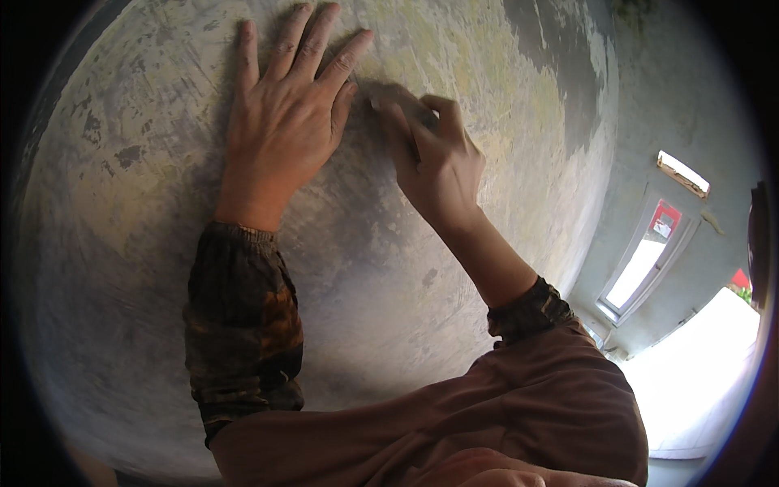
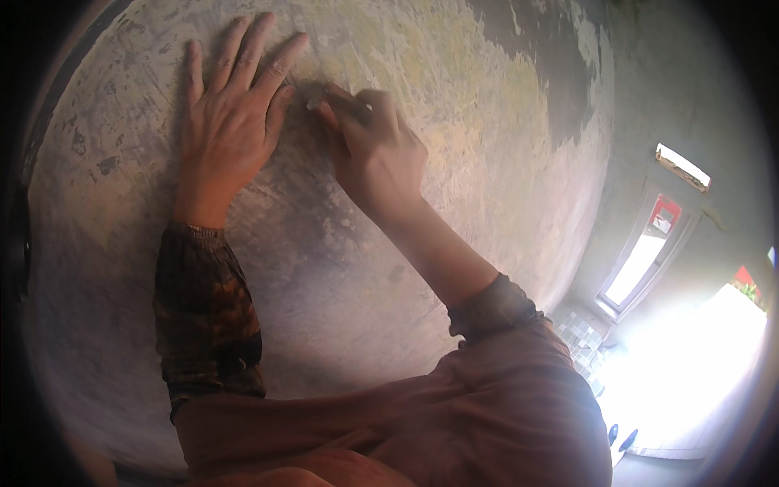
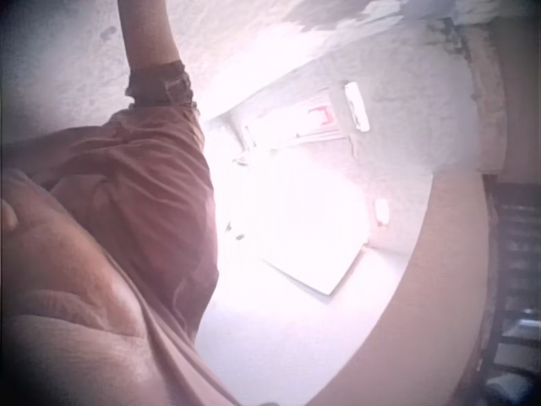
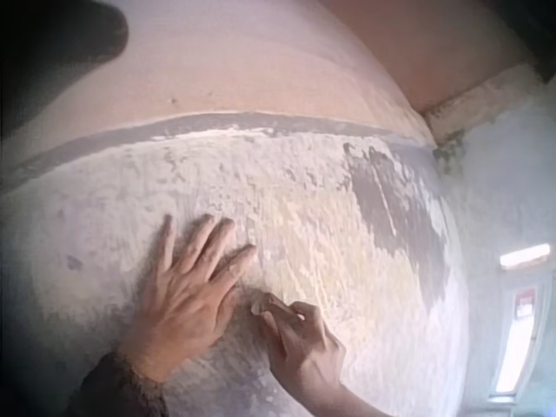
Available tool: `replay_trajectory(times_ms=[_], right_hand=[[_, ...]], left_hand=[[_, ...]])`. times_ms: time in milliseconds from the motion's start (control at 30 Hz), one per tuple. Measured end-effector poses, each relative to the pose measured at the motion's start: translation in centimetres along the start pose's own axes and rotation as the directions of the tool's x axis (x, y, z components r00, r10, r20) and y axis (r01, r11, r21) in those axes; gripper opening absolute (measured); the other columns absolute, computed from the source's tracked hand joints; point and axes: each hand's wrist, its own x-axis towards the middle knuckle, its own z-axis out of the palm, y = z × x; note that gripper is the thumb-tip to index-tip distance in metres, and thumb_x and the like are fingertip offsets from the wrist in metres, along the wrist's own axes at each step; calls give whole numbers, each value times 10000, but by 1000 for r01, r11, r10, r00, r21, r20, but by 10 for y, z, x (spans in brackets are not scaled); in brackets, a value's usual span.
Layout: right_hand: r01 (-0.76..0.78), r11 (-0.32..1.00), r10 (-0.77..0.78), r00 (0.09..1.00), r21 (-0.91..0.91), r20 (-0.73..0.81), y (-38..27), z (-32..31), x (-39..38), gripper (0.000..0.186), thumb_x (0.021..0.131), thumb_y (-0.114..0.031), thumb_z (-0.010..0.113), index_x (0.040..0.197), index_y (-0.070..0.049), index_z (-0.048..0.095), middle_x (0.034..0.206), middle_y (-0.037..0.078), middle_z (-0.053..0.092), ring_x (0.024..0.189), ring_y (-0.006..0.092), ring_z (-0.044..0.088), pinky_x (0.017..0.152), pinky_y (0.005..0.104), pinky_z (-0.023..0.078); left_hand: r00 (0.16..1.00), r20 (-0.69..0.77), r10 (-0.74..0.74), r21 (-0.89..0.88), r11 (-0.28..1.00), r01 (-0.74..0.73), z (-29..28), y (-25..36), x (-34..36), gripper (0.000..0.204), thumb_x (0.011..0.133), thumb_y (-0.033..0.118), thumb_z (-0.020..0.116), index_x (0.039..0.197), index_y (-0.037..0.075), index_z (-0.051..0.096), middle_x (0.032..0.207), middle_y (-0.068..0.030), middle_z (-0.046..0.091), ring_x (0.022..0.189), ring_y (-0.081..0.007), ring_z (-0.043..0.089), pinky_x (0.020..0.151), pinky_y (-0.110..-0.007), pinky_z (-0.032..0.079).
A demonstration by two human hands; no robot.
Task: The person smooths a wall surface using a small rectangular tool held in the right hand while the left hand supports the wall. The person repeatedly rubs the tool over the same area in circular and back-and-forth motions.
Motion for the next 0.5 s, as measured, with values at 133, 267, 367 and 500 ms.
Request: replay_trajectory(times_ms=[133, 267, 367, 500], right_hand=[[68, 996, -65, 996, 58, -60, 1, -2, -1, 182, 884, -241, 735, 1027, -128, 746, 912, 52, 594, 679, 209, 654, 502, 327, 496], [44, 999, -44, 999, -4, -8, 3, 0, -2, 218, 862, -207, 755, 1069, -140, 740, 929, 50, 592, 685, 204, 663, 506, 329, 510], [37, 999, -37, 999, 4, -12, 5, -1, -1, 193, 868, -178, 746, 1057, -142, 746, 944, 57, 605, 675, 203, 669, 511, 325, 517], [64, 997, -63, 997, 32, -41, 6, -3, 0, 162, 879, -144, 725, 1034, -169, 766, 984, 70, 627, 635, 199, 668, 495, 316, 512]], left_hand=[[1000, 0, 4, -2, 1000, -4, 0, 1, 4, 502, 1006, 275, 502, 1500, 315, 424, 1578, -16, 364, 1462, -237, 315, 1208, -586, 165], [1000, -14, 3, -34, 999, -3, -1, 1, 1, 499, 1006, 271, 502, 1498, 310, 427, 1577, -17, 365, 1460, -239, 318, 1206, -589, 167], [1000, -10, -4, -55, 998, 4, -1, 0, 2, 502, 1003, 271, 505, 1498, 306, 428, 1578, -18, 364, 1460, -241, 317, 1206, -589, 168], [999, -39, -29, -63, 998, 27, 2, 1, 3, 475, 994, 305, 529, 1466, 313, 472, 1555, -4, 399, 1441, -219, 344, 1216, -577, 181]])
